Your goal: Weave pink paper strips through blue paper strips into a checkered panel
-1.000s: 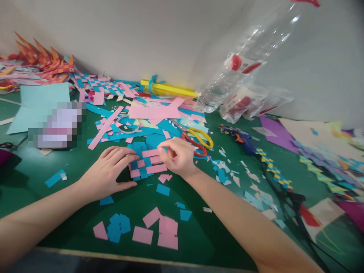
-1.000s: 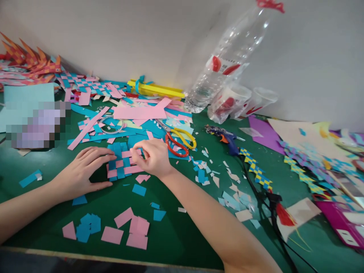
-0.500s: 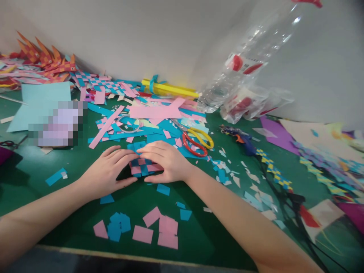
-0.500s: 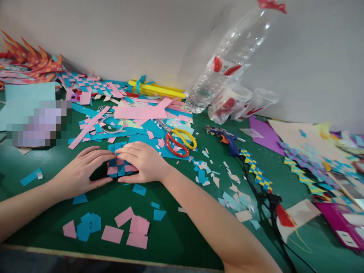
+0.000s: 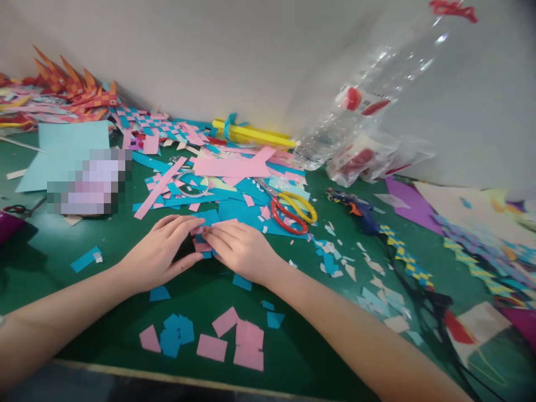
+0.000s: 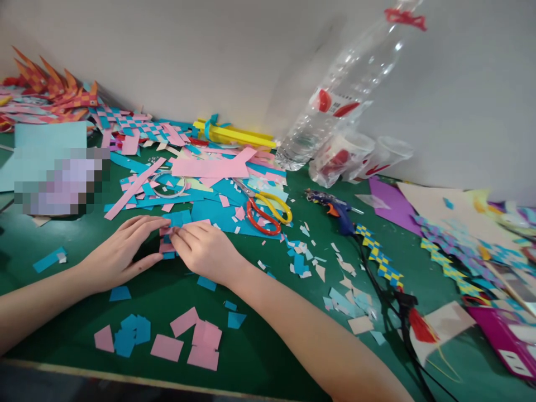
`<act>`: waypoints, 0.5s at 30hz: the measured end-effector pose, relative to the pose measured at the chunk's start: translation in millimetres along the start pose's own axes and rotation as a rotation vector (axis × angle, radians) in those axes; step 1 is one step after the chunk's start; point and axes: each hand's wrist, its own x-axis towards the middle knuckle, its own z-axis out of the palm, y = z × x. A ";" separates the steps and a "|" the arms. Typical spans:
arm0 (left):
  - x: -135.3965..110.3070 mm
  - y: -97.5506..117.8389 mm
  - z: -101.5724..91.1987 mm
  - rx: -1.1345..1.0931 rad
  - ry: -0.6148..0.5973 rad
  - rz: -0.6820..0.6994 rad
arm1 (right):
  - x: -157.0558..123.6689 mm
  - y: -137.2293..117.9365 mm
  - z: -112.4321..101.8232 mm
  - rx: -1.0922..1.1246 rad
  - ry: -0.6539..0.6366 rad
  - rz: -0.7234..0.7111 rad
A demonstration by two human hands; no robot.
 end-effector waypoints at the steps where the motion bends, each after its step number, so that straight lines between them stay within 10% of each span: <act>1: -0.3 0.2 -0.4 -0.012 0.001 0.003 | -0.6 0.2 0.7 0.028 0.000 0.030; 15: -1.9 -9.5 -5.9 -0.543 0.319 -0.328 | 10.1 -3.6 -8.7 0.981 0.357 0.983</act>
